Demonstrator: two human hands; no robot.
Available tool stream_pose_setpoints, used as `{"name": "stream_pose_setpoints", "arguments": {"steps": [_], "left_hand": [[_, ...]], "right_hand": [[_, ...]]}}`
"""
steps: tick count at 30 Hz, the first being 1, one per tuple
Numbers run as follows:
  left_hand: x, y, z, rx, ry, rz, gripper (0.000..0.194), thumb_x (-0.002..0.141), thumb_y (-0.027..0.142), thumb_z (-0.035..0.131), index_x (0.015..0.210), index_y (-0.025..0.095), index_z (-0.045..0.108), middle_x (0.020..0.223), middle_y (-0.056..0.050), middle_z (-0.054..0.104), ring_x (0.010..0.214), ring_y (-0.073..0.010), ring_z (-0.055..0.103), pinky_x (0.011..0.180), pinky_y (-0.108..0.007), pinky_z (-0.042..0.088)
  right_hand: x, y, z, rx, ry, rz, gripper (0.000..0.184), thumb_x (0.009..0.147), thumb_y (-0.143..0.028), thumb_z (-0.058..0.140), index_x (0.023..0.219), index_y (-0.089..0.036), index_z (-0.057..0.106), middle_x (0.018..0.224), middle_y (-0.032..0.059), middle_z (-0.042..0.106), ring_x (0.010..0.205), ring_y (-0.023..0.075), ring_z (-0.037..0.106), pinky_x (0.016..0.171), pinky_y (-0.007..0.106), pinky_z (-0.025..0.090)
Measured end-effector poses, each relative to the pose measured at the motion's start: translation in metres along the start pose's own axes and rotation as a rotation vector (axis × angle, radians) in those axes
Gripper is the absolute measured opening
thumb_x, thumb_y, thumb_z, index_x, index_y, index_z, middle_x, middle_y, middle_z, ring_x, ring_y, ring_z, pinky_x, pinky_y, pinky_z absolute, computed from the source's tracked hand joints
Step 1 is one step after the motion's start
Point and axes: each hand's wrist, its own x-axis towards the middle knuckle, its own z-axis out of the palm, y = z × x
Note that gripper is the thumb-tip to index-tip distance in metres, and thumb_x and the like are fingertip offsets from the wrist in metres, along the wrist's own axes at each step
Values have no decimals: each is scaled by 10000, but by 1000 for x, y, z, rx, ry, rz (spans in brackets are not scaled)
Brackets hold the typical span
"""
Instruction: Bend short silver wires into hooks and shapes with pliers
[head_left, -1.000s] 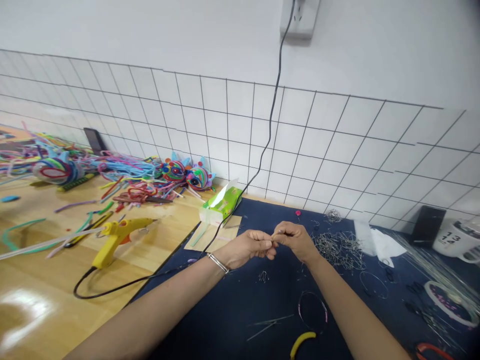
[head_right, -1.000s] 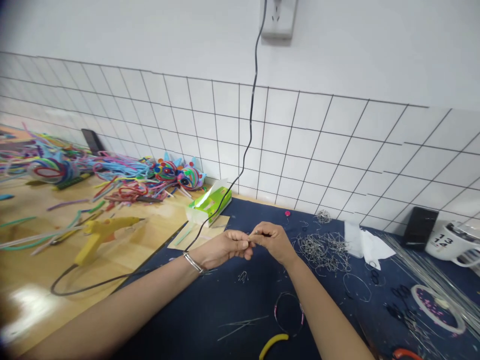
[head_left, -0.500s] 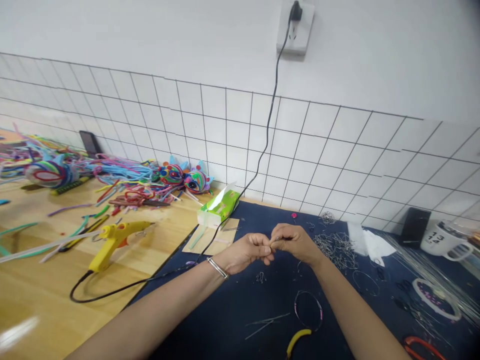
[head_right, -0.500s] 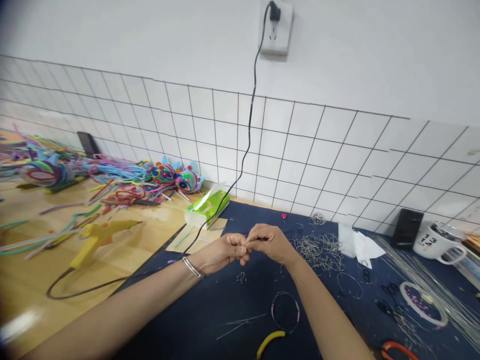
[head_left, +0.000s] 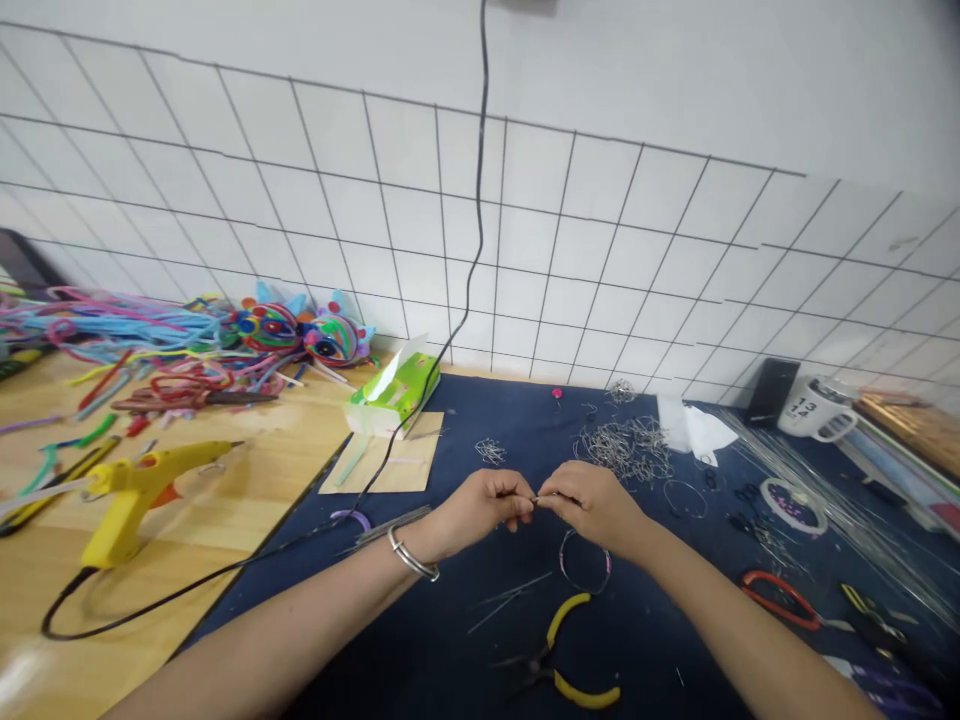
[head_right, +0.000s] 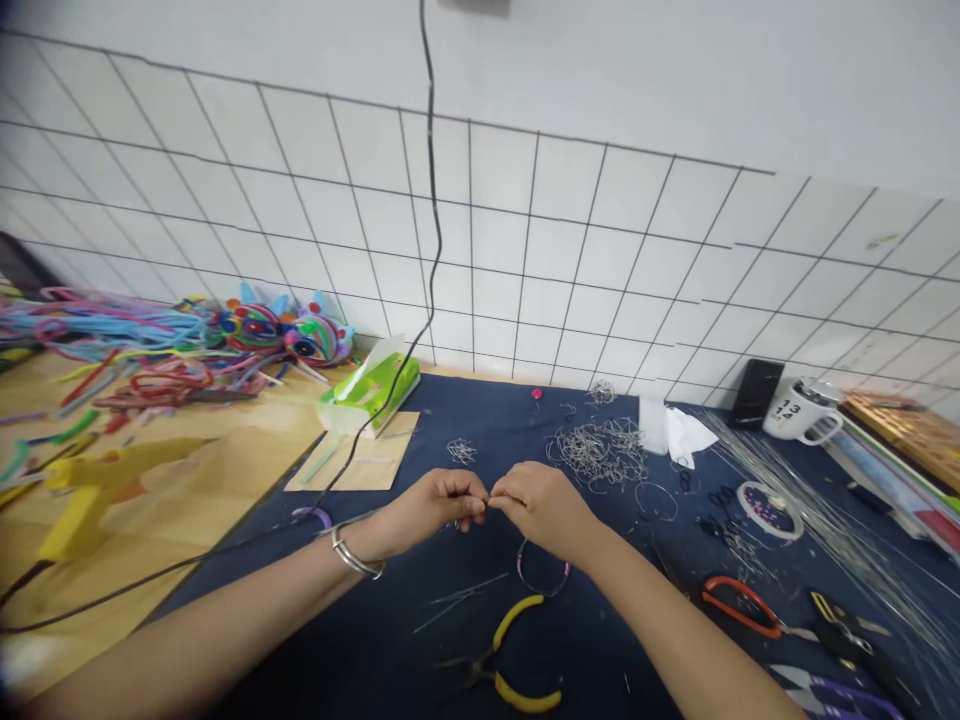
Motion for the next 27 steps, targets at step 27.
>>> {"name": "stream_pose_setpoints", "arguments": {"steps": [27], "left_hand": [[-7,4,22,590,28,132,156,817,242,458,839,189,603,792,-4,612,692,-107,557,646,-205,439]], "right_hand": [[-275,28,-49,-648,82,629,299,822,-316,434,1052,-187,574,1107,79,566,1035,231,505,929,430,369]]}}
